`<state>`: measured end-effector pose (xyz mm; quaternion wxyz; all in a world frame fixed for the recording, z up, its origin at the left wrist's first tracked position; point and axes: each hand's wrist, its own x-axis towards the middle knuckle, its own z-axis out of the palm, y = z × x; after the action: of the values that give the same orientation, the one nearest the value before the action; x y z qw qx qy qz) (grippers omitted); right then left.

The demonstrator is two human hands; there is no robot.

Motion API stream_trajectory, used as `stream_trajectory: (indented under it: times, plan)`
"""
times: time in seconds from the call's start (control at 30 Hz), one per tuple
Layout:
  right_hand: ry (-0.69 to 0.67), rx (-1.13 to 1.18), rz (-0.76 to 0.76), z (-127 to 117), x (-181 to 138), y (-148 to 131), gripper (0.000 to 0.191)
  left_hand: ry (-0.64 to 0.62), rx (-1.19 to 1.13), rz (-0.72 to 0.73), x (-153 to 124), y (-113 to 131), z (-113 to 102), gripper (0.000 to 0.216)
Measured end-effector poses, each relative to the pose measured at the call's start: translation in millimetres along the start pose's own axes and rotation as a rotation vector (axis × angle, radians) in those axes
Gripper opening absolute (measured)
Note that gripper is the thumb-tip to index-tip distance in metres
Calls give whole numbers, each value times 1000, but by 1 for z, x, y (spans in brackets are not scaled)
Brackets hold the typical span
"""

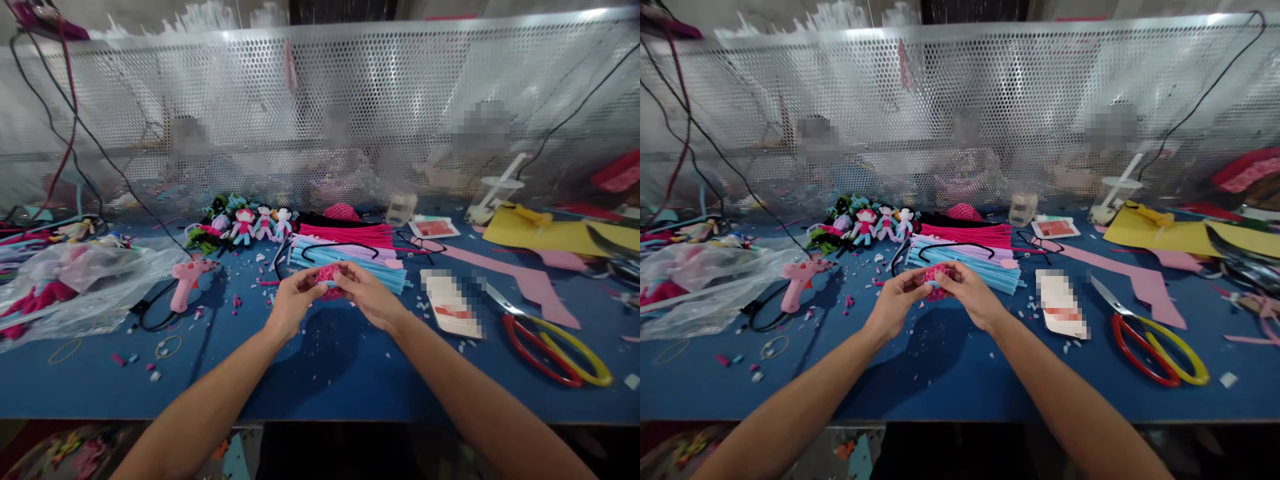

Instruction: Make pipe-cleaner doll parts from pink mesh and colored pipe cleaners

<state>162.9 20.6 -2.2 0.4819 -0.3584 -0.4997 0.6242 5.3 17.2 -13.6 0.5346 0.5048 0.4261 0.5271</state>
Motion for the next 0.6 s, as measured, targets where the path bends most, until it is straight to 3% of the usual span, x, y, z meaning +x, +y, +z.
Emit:
stream_trajectory:
  times: [0.1,0.4,0.5,0.6]
  plan:
    - [20,33,-22,1,1,2,26,55,-54,7,1,2,0,41]
    - [109,-29,-74,1,3,12,28,36,-165,-35,-3,5,1,46]
    - [84,-87,-129,5,1,15,28,-6,-115,15,-2,5,0,42]
    - [119,-174,-244,8,-1,16,31,39,-19,82,-1,4,-1,41]
